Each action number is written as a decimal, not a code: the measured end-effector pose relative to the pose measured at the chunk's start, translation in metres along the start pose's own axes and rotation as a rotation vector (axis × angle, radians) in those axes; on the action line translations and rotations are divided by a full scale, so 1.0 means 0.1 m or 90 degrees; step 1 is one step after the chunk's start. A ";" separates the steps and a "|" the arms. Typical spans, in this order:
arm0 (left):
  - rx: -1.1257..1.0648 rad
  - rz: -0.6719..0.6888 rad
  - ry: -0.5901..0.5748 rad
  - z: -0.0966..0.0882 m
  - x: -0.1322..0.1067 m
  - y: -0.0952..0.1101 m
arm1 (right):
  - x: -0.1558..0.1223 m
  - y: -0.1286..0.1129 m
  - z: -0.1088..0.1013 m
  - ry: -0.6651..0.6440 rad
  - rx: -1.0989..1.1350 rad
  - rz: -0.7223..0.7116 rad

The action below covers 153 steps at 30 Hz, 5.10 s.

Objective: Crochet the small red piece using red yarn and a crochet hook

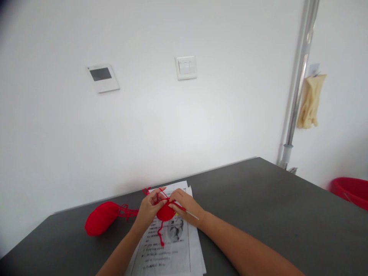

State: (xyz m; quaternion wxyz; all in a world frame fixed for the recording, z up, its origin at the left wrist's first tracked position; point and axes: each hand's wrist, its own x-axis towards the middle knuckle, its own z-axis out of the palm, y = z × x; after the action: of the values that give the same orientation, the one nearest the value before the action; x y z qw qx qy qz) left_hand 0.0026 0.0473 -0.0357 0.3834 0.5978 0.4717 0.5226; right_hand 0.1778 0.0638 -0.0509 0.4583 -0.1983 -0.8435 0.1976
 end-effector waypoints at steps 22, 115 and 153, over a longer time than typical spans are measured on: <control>-0.061 -0.073 0.053 0.12 0.02 -0.20 | 0.01 0.00 0.08 -0.057 -0.277 -0.038; -0.292 -0.284 -0.266 -0.13 -0.06 0.06 | -0.05 -0.02 0.05 0.020 0.062 0.013; -0.260 -0.334 -0.222 -0.44 0.00 -0.07 | 0.01 -0.15 -0.01 0.009 0.230 0.172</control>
State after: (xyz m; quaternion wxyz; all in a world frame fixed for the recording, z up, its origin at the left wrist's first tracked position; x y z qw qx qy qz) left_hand -0.0422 0.0474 -0.0355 0.6902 0.4477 0.4224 0.3805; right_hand 0.1763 0.0514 -0.0416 0.4618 -0.2253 -0.7570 0.4037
